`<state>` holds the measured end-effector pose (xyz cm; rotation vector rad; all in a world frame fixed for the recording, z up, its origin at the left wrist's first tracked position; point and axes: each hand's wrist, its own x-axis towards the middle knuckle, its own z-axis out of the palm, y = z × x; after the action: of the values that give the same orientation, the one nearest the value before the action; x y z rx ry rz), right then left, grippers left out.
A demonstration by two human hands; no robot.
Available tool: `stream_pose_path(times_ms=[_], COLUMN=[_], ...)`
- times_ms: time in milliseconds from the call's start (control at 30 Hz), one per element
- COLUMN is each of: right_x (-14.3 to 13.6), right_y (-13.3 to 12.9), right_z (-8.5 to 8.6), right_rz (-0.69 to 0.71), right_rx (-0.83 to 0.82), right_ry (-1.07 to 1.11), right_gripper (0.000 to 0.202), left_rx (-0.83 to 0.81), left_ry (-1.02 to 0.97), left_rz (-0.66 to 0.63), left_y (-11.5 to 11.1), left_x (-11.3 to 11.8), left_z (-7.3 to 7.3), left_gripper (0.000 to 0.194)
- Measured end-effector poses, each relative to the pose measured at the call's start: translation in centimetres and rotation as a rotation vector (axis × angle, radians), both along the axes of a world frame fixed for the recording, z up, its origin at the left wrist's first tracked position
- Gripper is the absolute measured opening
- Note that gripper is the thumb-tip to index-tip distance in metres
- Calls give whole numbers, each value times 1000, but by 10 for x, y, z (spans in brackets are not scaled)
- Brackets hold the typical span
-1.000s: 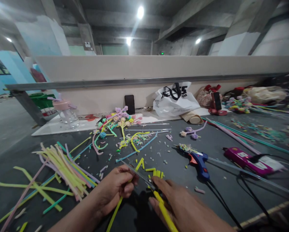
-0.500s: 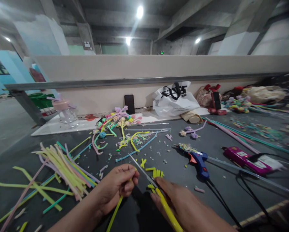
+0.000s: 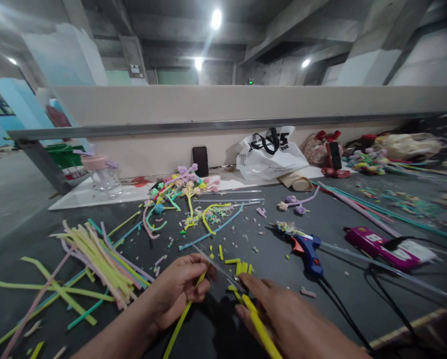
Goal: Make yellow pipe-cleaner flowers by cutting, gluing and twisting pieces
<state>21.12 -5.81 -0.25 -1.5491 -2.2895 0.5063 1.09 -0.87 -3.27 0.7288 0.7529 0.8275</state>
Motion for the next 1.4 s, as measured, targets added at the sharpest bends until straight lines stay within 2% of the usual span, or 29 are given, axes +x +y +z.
stream_pose_path(times_ms=[133,267,600,900,1400], right_x=[4,0,-8,-5,-7], right_y=[3,-3,-1,-2,-6], right_z=[6,10,0,-8,-4], right_rz=[-13,-25,-7,-13,-22], right_rx=[-15,20,24,53,53], right_ry=[26,-11,-38,-60,-55], right_gripper=[29,33,37,38,38], left_rx=[27,20,35,51,85], left_ry=[29,-1,18,55,75], left_rz=[-36,-20,-16,-10,-27], left_y=[0,1,1,1,1], left_x=[-1,0,-1,0,0], left_z=[-1,-2,-3,-5,-8], left_gripper=[12,5,8,3,4])
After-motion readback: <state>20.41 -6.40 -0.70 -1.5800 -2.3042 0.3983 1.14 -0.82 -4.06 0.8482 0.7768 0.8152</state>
